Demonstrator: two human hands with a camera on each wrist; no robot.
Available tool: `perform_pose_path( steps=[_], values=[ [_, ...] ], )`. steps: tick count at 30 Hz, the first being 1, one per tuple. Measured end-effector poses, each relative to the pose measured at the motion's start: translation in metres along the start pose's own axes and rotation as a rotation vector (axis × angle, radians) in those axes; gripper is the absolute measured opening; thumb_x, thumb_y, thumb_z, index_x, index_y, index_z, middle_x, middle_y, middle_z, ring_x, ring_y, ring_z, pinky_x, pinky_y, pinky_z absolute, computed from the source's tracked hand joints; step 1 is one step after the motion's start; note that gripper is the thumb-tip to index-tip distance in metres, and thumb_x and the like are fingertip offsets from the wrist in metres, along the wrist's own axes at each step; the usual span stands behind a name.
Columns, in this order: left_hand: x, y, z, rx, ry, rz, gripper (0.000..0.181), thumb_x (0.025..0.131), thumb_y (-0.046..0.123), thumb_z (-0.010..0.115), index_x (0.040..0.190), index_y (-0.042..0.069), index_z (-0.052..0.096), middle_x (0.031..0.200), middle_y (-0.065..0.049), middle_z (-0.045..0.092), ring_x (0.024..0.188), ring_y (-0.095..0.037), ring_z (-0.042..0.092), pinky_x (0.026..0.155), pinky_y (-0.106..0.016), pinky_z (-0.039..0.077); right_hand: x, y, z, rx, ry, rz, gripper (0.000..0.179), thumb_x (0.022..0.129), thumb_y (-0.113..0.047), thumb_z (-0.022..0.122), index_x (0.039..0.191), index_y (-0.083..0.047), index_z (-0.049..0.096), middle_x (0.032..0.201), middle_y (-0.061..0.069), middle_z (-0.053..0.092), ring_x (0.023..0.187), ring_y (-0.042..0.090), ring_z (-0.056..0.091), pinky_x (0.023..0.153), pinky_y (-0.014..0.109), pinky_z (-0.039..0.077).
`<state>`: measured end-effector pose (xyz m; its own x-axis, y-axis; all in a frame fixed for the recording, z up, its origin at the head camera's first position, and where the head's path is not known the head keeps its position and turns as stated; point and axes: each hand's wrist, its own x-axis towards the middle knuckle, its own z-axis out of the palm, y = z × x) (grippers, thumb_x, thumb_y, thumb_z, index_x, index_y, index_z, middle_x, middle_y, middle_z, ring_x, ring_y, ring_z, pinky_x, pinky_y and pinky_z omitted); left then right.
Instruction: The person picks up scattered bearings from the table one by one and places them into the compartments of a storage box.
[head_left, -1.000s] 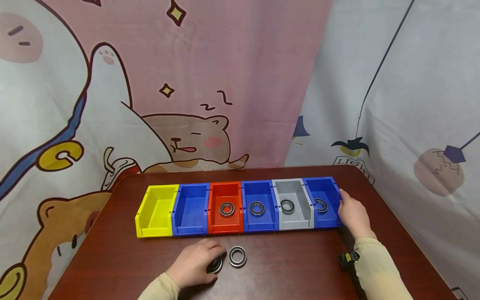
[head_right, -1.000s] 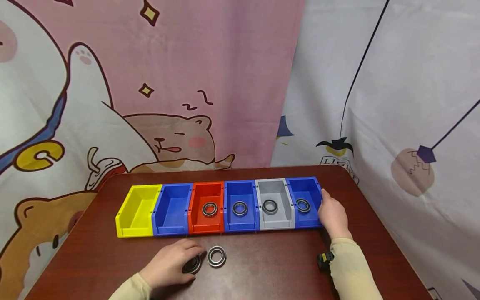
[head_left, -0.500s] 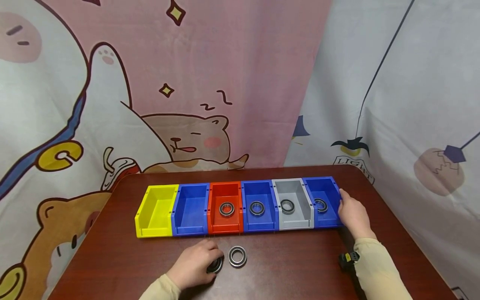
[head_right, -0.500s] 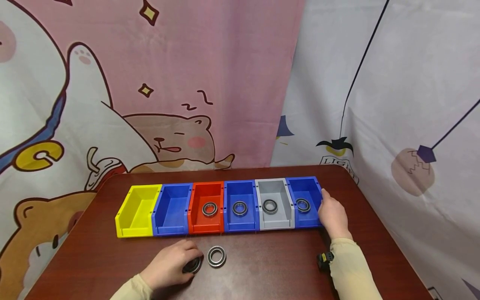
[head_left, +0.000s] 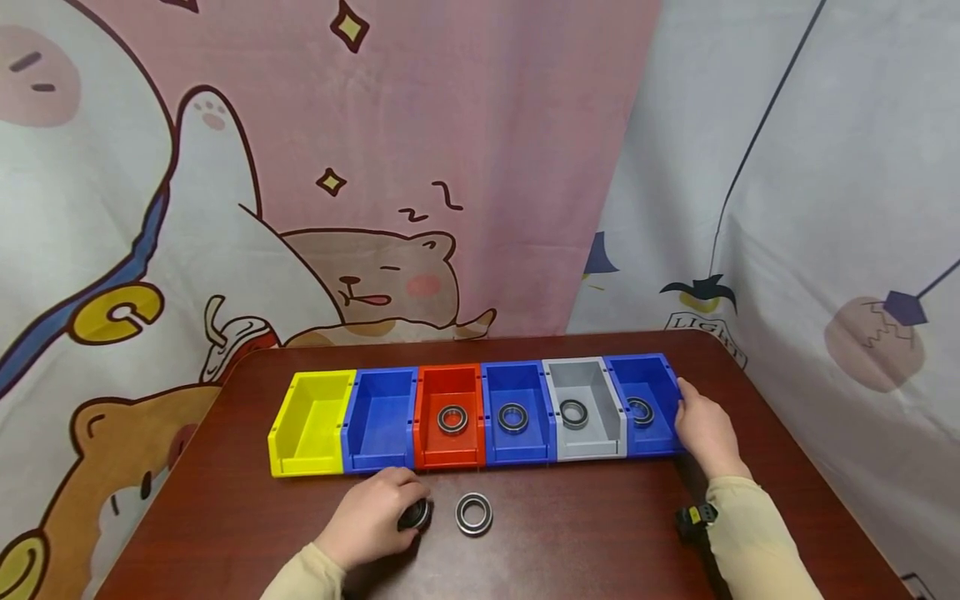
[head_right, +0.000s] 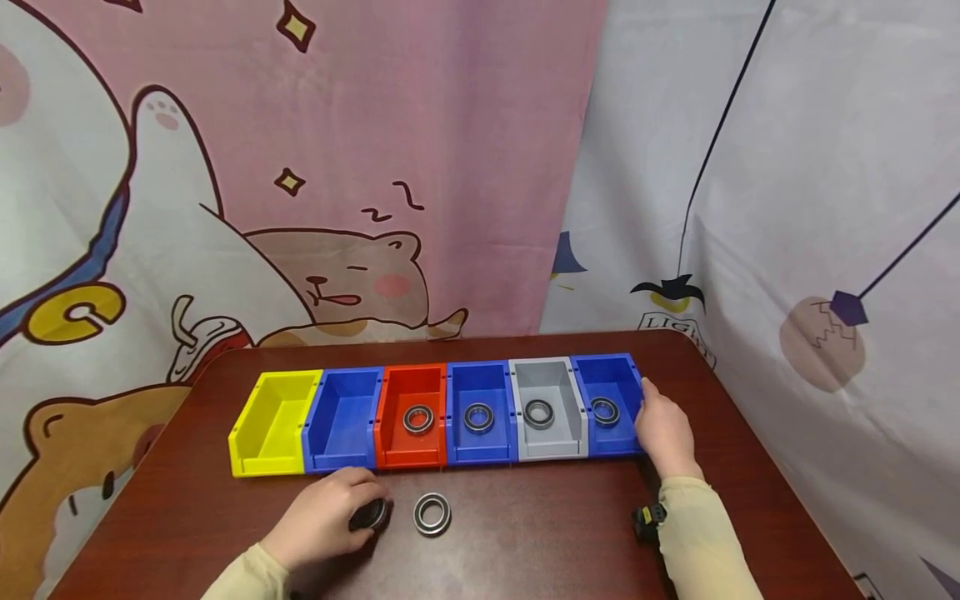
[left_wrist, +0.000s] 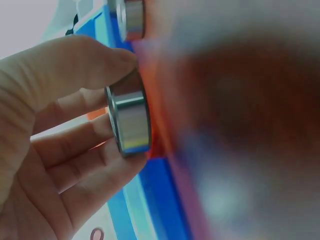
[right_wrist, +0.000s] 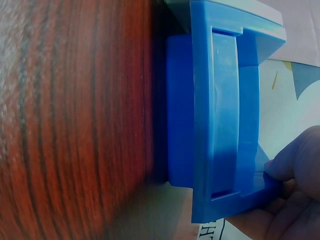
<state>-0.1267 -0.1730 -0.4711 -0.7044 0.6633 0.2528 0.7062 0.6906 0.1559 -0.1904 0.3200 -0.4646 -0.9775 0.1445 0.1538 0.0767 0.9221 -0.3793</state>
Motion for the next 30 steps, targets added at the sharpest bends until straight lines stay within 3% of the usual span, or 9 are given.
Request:
perform_pose_path(
  steps=[4,11,19,24,30],
  values=[
    [0.000,-0.006,-0.011,0.005,0.010,-0.054,0.040,0.065,0.025,0.088,0.101,0.013,0.074,0.095,0.001,0.065,0.088,-0.017,0.060,0.076,-0.036,0.056,0.000,-0.001,-0.001,0.000,-0.002,0.003,0.046,0.096,-0.001,0.046,0.139,0.016,0.039,0.123,0.043,0.051,0.102,0.056,0.057,0.083,0.063,0.048],
    [0.001,-0.018,-0.028,0.039,0.087,-0.121,0.042,0.063,0.021,0.089,0.100,0.010,0.075,0.097,-0.003,0.067,0.089,-0.019,0.062,0.077,-0.038,0.056,0.000,0.000,0.000,0.005,0.000,0.004,0.047,0.096,-0.001,0.046,0.139,0.016,0.038,0.123,0.043,0.051,0.102,0.056,0.057,0.083,0.064,0.047],
    [0.011,-0.026,-0.042,0.013,0.126,-0.288,0.044,0.063,0.019,0.091,0.102,0.007,0.074,0.096,-0.005,0.067,0.086,-0.022,0.063,0.077,-0.039,0.056,0.000,0.000,0.003,-0.017,0.021,-0.004,0.046,0.096,0.000,0.046,0.138,0.016,0.040,0.122,0.042,0.053,0.103,0.055,0.057,0.085,0.063,0.047],
    [0.019,-0.034,-0.048,0.006,0.192,-0.324,0.045,0.064,0.014,0.090,0.104,0.003,0.073,0.099,-0.010,0.067,0.089,-0.027,0.064,0.079,-0.043,0.057,0.001,0.000,0.003,-0.013,0.010,0.010,0.046,0.097,0.000,0.046,0.139,0.016,0.039,0.123,0.042,0.052,0.103,0.055,0.057,0.084,0.063,0.048],
    [0.030,-0.041,-0.054,-0.015,0.196,-0.378,0.047,0.068,0.014,0.088,0.111,0.002,0.072,0.104,-0.013,0.067,0.095,-0.031,0.063,0.085,-0.048,0.055,0.001,-0.001,0.001,-0.014,0.008,0.006,0.047,0.096,0.000,0.047,0.139,0.016,0.038,0.123,0.042,0.052,0.103,0.055,0.058,0.084,0.062,0.048]
  ],
)
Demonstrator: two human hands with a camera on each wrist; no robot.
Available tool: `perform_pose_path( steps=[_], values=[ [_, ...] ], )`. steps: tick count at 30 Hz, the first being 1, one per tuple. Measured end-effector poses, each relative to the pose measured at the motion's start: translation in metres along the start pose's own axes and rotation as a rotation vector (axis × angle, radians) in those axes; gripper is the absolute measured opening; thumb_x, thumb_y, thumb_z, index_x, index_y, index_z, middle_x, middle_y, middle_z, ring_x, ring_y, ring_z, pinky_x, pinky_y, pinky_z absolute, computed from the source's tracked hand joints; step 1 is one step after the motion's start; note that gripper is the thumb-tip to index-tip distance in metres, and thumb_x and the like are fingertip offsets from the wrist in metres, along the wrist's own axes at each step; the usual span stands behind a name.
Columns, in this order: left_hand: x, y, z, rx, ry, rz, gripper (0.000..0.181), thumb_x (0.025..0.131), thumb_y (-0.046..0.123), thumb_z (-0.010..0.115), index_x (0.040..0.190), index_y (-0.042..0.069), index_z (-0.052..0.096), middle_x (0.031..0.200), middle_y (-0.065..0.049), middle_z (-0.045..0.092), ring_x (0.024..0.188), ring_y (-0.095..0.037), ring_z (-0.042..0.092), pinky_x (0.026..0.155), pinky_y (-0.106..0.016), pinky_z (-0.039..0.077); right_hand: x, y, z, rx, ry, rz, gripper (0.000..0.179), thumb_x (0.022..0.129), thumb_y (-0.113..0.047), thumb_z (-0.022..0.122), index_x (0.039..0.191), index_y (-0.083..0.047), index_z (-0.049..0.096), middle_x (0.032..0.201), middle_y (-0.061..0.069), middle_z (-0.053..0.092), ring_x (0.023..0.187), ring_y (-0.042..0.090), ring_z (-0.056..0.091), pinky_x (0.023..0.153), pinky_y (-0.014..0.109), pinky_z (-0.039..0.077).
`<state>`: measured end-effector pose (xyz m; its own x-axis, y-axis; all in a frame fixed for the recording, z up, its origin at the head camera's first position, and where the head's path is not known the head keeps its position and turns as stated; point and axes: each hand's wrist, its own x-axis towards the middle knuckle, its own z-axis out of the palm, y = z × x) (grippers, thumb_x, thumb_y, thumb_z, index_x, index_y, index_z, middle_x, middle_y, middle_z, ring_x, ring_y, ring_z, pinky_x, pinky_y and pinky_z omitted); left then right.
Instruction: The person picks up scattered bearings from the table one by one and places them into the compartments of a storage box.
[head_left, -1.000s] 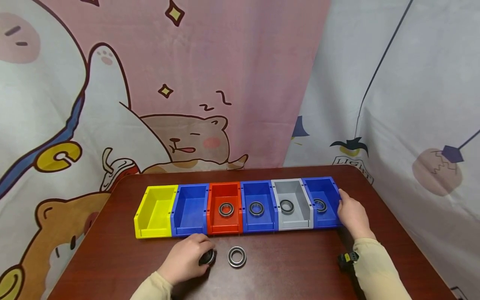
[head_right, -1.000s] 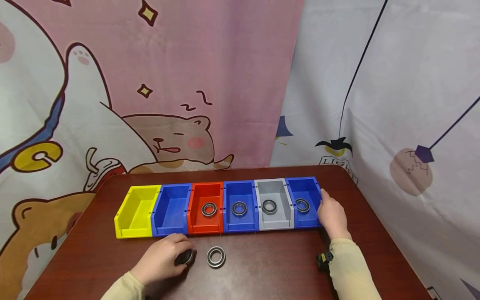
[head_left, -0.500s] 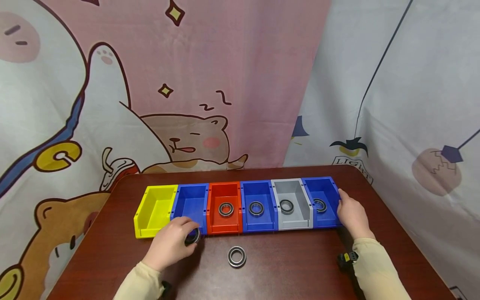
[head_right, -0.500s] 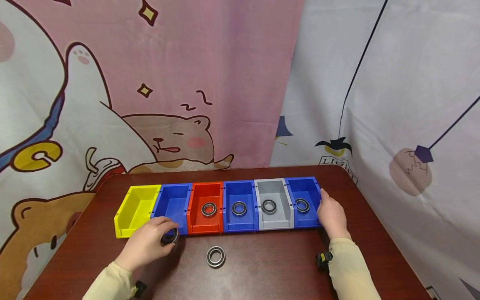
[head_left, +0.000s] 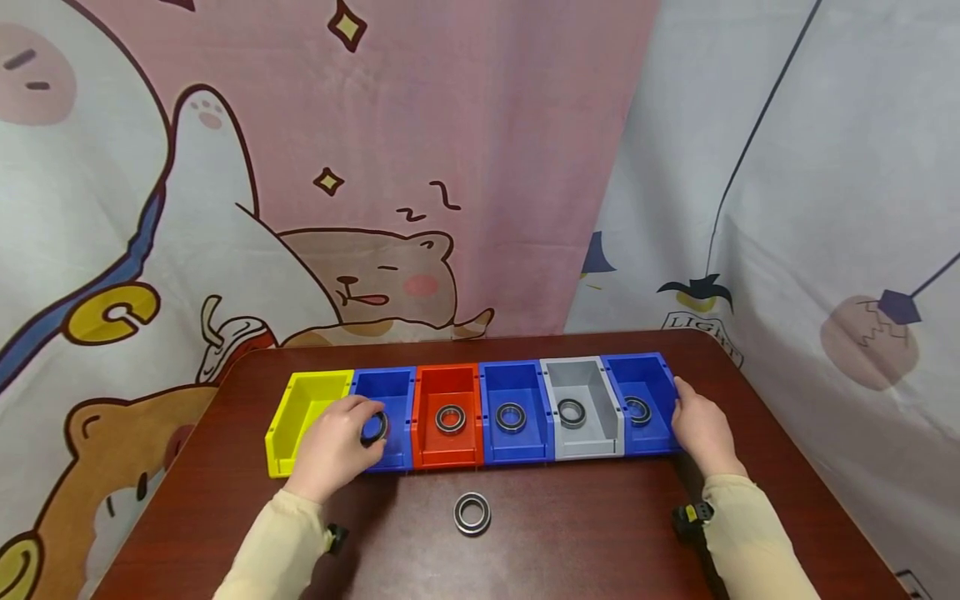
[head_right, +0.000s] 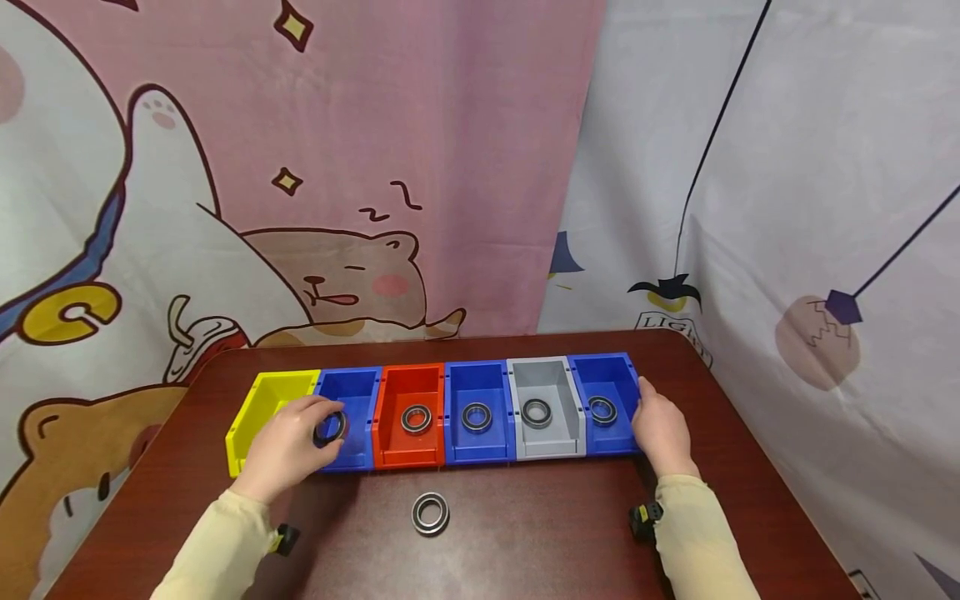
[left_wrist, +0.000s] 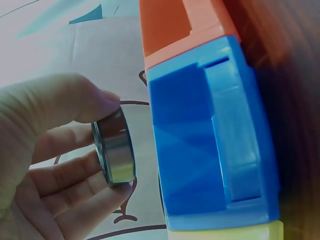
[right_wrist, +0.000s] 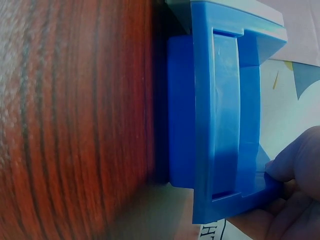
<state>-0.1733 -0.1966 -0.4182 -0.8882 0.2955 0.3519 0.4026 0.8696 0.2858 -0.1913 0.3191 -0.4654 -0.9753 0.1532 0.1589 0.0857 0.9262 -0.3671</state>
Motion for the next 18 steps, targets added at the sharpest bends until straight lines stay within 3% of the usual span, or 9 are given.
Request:
perform_pose_path(
  steps=[7,18],
  values=[
    [0.012,-0.002,0.004,-0.007,0.002,-0.048,0.047,0.071,0.016,0.086,0.113,0.001,0.070,0.109,-0.016,0.067,0.099,-0.034,0.063,0.088,-0.051,0.053,0.000,-0.002,0.001,0.004,0.004,0.004,0.046,0.097,-0.001,0.046,0.139,0.016,0.038,0.123,0.041,0.052,0.104,0.055,0.057,0.086,0.063,0.047],
    [0.021,-0.015,0.028,0.038,0.002,-0.074,0.046,0.073,0.016,0.085,0.113,-0.001,0.070,0.110,-0.019,0.066,0.100,-0.036,0.062,0.089,-0.052,0.052,0.000,-0.001,0.001,0.005,-0.005,0.011,0.047,0.097,-0.001,0.045,0.140,0.015,0.038,0.124,0.042,0.052,0.105,0.055,0.056,0.086,0.063,0.047]
  ],
)
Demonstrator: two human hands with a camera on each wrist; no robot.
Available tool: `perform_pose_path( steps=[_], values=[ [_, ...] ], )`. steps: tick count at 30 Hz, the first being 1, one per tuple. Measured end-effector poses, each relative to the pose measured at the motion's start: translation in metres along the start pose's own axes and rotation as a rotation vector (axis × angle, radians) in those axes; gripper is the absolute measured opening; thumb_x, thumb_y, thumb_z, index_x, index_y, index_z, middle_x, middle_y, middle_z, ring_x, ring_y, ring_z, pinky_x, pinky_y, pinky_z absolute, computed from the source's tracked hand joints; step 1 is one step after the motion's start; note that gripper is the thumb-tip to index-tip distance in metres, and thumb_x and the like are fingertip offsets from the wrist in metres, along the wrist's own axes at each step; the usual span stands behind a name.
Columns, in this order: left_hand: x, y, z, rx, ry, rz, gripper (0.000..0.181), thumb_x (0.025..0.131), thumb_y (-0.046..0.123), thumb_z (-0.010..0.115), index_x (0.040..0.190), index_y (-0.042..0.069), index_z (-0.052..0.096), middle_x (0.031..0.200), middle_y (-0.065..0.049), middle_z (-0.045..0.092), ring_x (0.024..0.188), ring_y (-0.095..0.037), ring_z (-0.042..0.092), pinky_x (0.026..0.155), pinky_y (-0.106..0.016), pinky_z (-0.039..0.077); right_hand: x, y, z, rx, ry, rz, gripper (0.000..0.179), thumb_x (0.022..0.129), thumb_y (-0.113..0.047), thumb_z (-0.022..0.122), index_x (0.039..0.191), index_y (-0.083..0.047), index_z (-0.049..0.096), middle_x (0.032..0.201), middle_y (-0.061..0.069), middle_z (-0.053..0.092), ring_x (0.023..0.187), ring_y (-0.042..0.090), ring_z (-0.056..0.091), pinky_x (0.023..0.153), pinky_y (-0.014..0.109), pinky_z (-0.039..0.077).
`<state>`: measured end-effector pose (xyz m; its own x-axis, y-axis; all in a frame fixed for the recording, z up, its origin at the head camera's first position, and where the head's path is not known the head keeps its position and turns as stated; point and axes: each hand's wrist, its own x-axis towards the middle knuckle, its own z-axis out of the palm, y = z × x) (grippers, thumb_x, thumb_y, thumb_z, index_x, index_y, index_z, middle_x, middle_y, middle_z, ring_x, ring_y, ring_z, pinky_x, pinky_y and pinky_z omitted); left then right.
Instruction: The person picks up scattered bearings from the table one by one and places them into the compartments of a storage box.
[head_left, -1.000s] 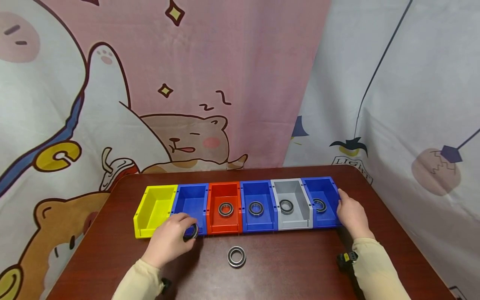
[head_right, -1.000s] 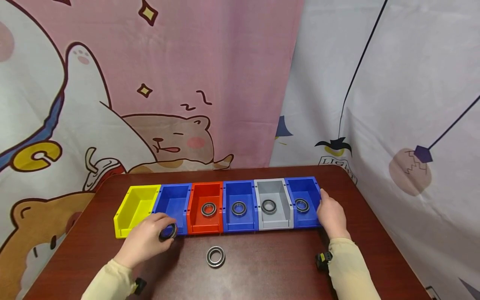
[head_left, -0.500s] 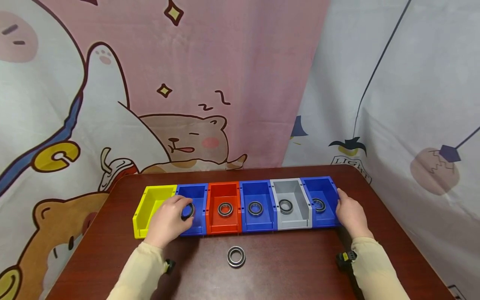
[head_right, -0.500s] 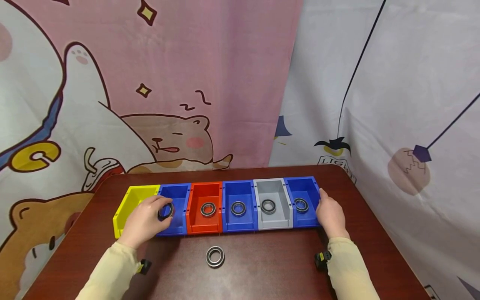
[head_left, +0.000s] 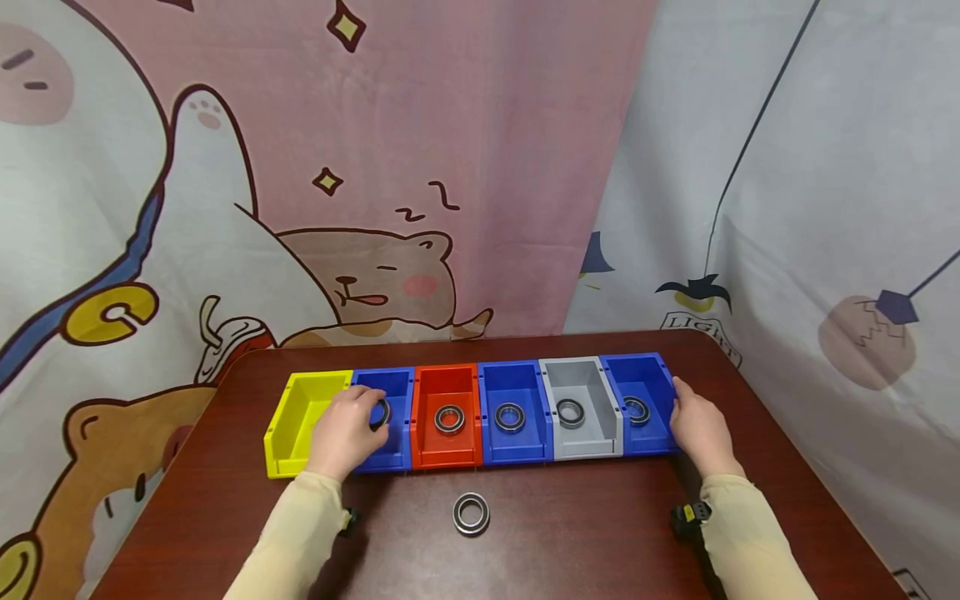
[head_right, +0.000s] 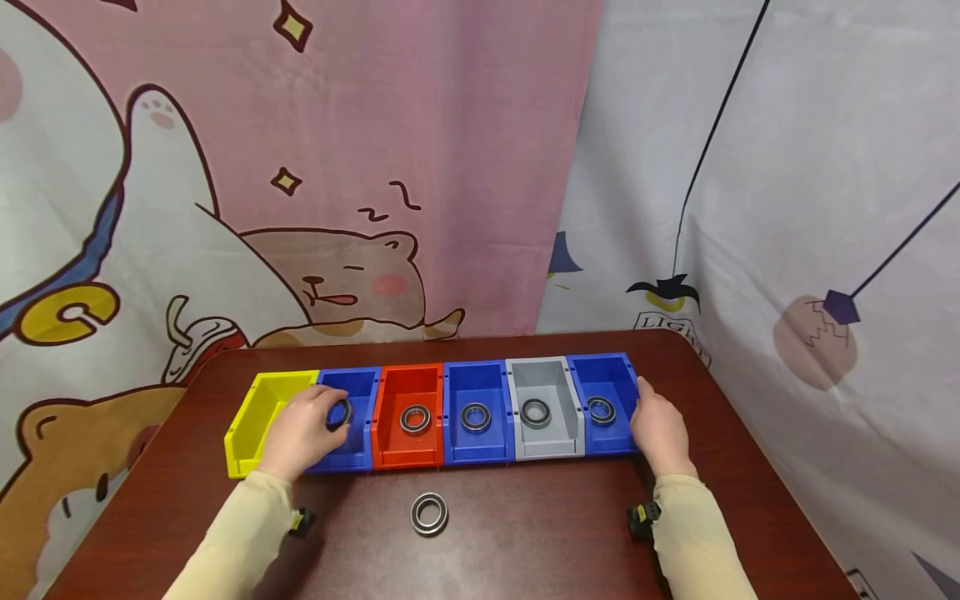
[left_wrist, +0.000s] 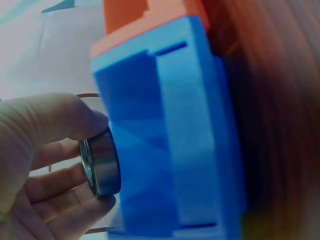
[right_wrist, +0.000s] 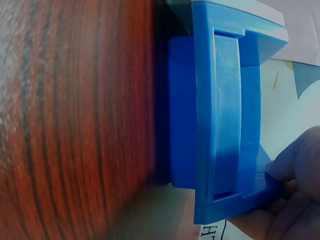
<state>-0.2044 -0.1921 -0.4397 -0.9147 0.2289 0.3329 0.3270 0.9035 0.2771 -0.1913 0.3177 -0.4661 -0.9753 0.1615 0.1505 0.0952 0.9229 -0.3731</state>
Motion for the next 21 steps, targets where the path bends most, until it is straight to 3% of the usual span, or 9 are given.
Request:
perform_pose_path(
  steps=[8,21],
  values=[
    [0.005,-0.004,0.018,0.043,-0.009,0.022,0.043,0.072,0.013,0.084,0.111,-0.002,0.071,0.108,-0.018,0.067,0.100,-0.036,0.063,0.090,-0.051,0.052,0.000,0.000,0.001,-0.003,0.009,0.000,0.046,0.097,-0.001,0.045,0.140,0.016,0.038,0.123,0.042,0.052,0.105,0.055,0.056,0.086,0.063,0.047],
    [0.012,0.001,0.034,0.088,-0.121,-0.029,0.038,0.074,0.012,0.082,0.109,0.001,0.072,0.102,-0.017,0.066,0.096,-0.034,0.062,0.087,-0.051,0.053,-0.001,-0.002,0.000,-0.003,-0.001,0.012,0.047,0.097,-0.001,0.045,0.140,0.015,0.038,0.125,0.042,0.051,0.106,0.055,0.056,0.088,0.063,0.046]
  ],
)
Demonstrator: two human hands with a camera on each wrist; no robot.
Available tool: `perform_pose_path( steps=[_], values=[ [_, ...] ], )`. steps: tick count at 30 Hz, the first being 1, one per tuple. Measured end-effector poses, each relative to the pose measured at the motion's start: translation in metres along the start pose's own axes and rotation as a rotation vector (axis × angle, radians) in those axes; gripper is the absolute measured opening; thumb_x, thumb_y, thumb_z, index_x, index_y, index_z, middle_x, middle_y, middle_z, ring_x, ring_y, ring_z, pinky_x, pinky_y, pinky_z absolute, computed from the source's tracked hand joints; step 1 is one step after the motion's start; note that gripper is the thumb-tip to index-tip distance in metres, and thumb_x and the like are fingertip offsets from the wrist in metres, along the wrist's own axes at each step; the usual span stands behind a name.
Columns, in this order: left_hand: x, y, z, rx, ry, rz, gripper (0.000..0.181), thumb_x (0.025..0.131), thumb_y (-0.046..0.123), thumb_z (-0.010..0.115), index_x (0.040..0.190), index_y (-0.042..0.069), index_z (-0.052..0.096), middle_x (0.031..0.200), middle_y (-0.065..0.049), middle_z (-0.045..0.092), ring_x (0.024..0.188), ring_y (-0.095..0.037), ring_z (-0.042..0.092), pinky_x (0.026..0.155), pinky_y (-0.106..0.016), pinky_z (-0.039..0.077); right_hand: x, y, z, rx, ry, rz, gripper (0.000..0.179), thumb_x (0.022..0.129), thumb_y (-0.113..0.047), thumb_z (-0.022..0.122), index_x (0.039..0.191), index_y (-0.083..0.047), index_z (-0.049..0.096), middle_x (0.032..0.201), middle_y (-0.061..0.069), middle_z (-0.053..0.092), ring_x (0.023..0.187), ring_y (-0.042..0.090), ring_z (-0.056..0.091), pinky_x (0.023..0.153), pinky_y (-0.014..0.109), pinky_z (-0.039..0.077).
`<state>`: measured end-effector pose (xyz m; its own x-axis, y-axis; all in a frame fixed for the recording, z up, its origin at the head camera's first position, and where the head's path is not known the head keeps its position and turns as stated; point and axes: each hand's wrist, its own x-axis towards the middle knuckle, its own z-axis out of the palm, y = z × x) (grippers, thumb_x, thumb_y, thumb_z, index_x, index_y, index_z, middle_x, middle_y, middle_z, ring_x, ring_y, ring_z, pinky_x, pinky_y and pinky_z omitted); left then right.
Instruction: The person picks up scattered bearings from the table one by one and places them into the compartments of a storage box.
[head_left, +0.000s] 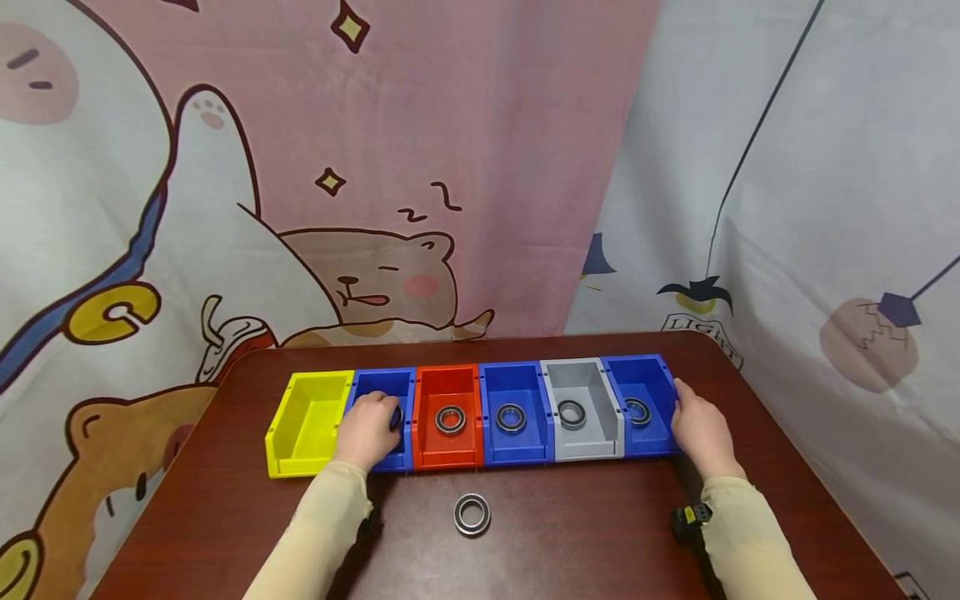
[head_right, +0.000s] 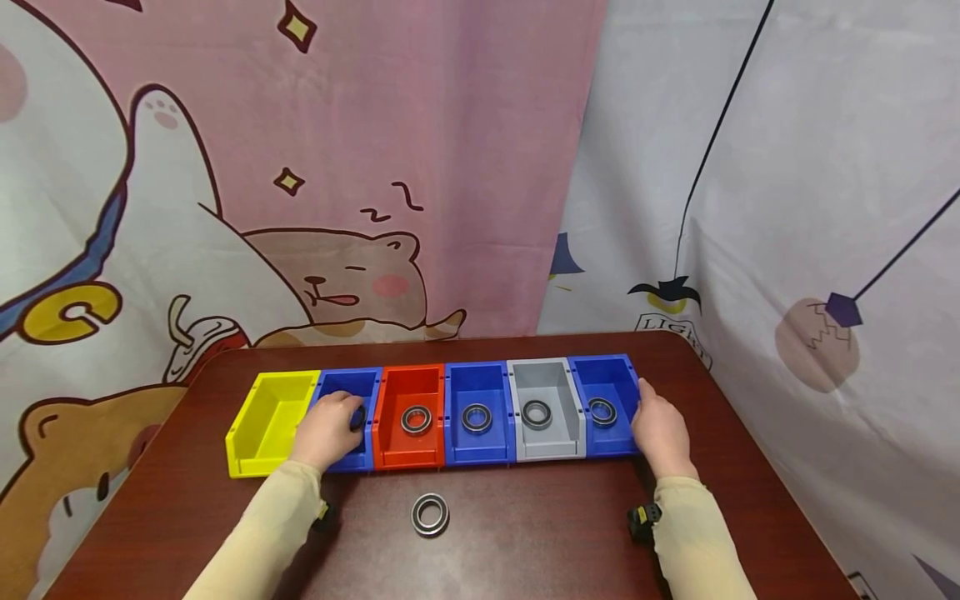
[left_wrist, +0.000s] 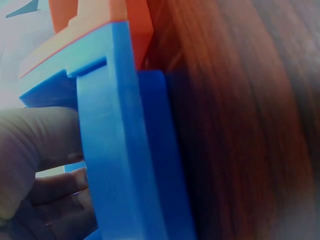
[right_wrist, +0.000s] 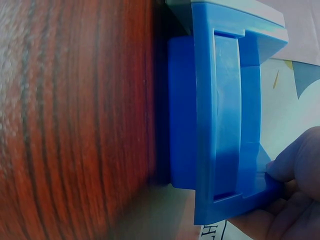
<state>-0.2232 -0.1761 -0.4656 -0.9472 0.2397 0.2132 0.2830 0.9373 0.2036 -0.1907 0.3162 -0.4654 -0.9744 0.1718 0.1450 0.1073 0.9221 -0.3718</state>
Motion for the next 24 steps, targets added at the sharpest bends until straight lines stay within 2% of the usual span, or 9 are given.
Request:
perform_pose_path(
  steps=[5,12,18,24],
  values=[
    [0.006,0.001,0.004,0.021,-0.065,-0.049,0.036,0.074,0.014,0.083,0.106,0.002,0.073,0.098,-0.015,0.066,0.092,-0.032,0.061,0.086,-0.051,0.053,0.001,0.001,0.001,0.004,-0.003,-0.001,0.047,0.097,-0.001,0.044,0.141,0.015,0.037,0.126,0.042,0.050,0.108,0.055,0.055,0.088,0.063,0.046],
    [0.012,0.000,0.009,0.028,-0.127,-0.078,0.029,0.076,0.012,0.082,0.102,0.002,0.073,0.092,-0.015,0.065,0.086,-0.032,0.060,0.084,-0.052,0.053,0.001,0.001,0.001,-0.005,0.008,-0.012,0.046,0.096,0.000,0.045,0.139,0.016,0.038,0.123,0.042,0.052,0.104,0.055,0.057,0.086,0.063,0.047],
    [0.011,-0.003,0.018,0.009,-0.131,-0.067,0.019,0.077,0.007,0.078,0.094,0.002,0.072,0.086,-0.013,0.065,0.084,-0.032,0.061,0.085,-0.051,0.053,0.000,0.001,0.001,-0.004,0.002,0.003,0.047,0.097,-0.001,0.044,0.140,0.016,0.037,0.124,0.042,0.052,0.106,0.055,0.056,0.087,0.063,0.047],
    [0.011,-0.005,0.020,0.005,-0.102,-0.059,0.015,0.076,0.005,0.077,0.090,0.002,0.072,0.084,-0.014,0.065,0.082,-0.033,0.062,0.083,-0.050,0.053,0.000,0.000,0.001,0.000,-0.007,0.005,0.047,0.097,-0.001,0.044,0.140,0.016,0.037,0.126,0.041,0.051,0.108,0.055,0.055,0.088,0.063,0.046]
  ],
)
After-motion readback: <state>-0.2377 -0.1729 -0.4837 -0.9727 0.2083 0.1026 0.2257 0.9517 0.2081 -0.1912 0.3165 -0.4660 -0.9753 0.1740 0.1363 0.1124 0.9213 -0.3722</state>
